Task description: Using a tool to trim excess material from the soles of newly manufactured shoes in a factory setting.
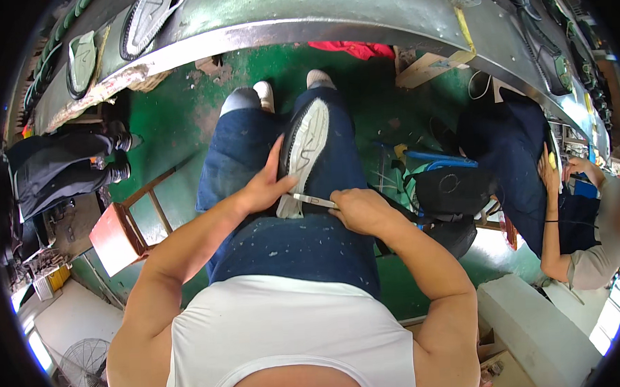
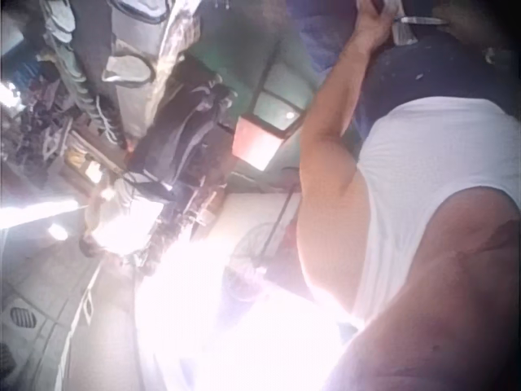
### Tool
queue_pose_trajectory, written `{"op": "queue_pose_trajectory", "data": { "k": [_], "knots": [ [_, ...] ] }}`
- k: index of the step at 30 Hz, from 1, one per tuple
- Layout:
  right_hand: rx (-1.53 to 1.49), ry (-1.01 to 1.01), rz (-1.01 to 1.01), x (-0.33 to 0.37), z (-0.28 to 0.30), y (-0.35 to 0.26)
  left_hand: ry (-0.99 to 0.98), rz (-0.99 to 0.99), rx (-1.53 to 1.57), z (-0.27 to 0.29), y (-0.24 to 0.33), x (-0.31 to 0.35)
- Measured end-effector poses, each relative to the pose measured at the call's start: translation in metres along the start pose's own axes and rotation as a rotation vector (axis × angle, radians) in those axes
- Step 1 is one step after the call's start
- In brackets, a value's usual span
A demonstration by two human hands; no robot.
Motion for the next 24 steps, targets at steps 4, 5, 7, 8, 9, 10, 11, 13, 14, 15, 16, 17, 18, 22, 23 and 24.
{"op": "queue_pose_trajectory", "data": {
  "k": [4, 5, 7, 8, 9, 10, 11, 13, 14, 15, 16, 17, 18, 22, 23, 24],
  "knots": [
    [-0.363, -0.422, -0.048, -0.009, 0.009, 0.022, -0.063, 0.146, 0.052, -0.001, -0.013, 0.022],
    [-0.459, -0.466, -0.2, -0.009, 0.025, 0.02, -0.056, 0.141, 0.052, -0.001, -0.013, 0.023],
    [-0.543, -0.321, -0.238, -0.019, 0.053, 0.011, -0.034, 0.13, 0.153, 0.0, -0.011, 0.024],
    [-0.635, -0.17, -0.286, -0.024, 0.063, 0.008, -0.034, 0.128, 0.153, 0.0, -0.007, 0.023],
    [-0.812, 0.053, -0.285, -0.03, 0.066, 0.006, -0.032, 0.137, 0.131, 0.001, -0.005, 0.023],
    [-0.812, 0.053, -0.285, -0.042, 0.054, 0.01, -0.03, 0.146, 0.109, 0.001, -0.002, 0.023],
    [-0.581, 0.173, -0.243, -0.058, 0.045, 0.024, -0.036, 0.142, 0.108, 0.001, 0.002, 0.021],
    [-0.349, 0.26, -0.192, -0.08, 0.027, 0.044, -0.017, 0.226, 0.151, 0.003, 0.004, 0.017],
    [-0.348, 0.259, -0.185, -0.08, 0.034, 0.037, -0.011, 0.225, 0.15, 0.007, 0.006, 0.018],
    [-0.486, 0.182, -0.239, -0.076, 0.043, 0.029, -0.035, 0.219, 0.078, 0.01, 0.007, 0.016],
    [-0.622, 0.103, -0.291, -0.073, 0.045, 0.024, -0.06, 0.212, 0.004, 0.013, 0.011, 0.014],
    [-0.694, 0.149, -0.268, -0.064, 0.044, 0.024, 0.034, 0.122, -0.17, 0.019, 0.025, 0.009],
    [-0.688, 0.161, -0.253, -0.06, 0.037, 0.025, 0.043, 0.106, -0.178, 0.021, 0.025, -0.003],
    [-1.123, 0.419, -0.393, -0.042, -0.027, 0.063, 0.147, 0.235, 0.3, 0.032, 0.011, -0.056],
    [-1.187, 0.429, -0.421, -0.036, -0.033, 0.067, 0.088, 0.358, 0.344, 0.038, 0.014, -0.061],
    [-1.252, 0.435, -0.449, -0.034, -0.036, 0.071, 0.03, 0.482, 0.386, 0.043, 0.02, -0.063]
  ]
}}
Point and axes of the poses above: each hand's wrist, its own x-axis away from the middle knuckle, its own z-axis out of the back of the hand, y = z × x, the point moved 5 cm from there along -x, towards the middle knuckle, and after that the axes turned 11 degrees about y, right-handed, at the moved point
